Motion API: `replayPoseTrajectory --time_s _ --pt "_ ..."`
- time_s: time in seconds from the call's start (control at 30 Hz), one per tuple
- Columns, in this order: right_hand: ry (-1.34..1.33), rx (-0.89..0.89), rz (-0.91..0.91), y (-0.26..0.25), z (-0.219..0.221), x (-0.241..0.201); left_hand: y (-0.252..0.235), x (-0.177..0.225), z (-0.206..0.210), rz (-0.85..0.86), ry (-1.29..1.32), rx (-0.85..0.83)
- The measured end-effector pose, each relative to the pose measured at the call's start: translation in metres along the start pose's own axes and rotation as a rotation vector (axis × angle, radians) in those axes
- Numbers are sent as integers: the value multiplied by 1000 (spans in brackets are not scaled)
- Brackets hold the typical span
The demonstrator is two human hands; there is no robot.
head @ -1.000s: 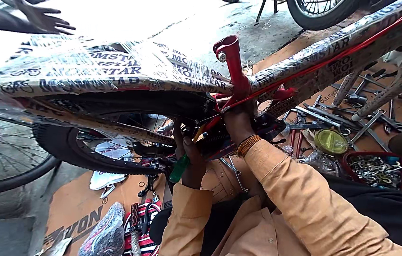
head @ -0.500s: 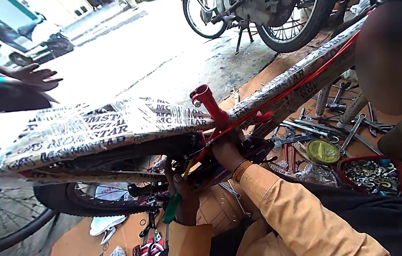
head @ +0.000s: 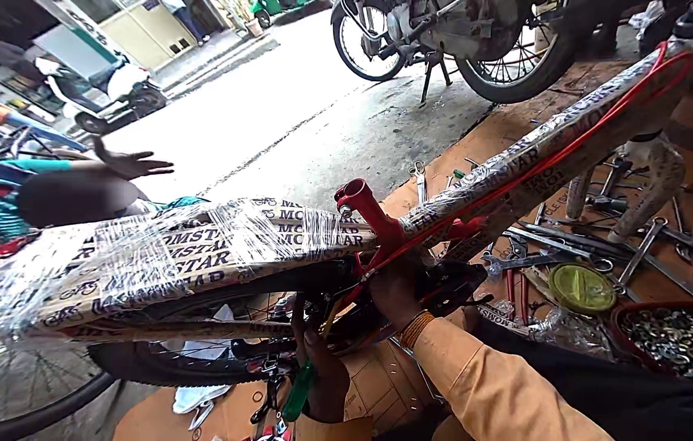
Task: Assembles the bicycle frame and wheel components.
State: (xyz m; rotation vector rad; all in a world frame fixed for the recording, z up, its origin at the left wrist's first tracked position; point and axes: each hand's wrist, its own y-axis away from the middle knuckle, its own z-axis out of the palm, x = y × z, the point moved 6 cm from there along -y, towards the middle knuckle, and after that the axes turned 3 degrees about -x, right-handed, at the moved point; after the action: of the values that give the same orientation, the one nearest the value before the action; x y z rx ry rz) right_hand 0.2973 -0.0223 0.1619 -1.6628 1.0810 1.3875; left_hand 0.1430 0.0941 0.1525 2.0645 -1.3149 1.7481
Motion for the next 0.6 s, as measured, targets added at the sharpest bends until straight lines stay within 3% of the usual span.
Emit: replayPoseTrajectory --time_s 0.27,0.6 --pt "-11 -123 30 -5 2 5 -3 1 0 -11 23 3" --pt "-149 -36 78 -8 7 11 -2 -4 -2 -30 -28 21"
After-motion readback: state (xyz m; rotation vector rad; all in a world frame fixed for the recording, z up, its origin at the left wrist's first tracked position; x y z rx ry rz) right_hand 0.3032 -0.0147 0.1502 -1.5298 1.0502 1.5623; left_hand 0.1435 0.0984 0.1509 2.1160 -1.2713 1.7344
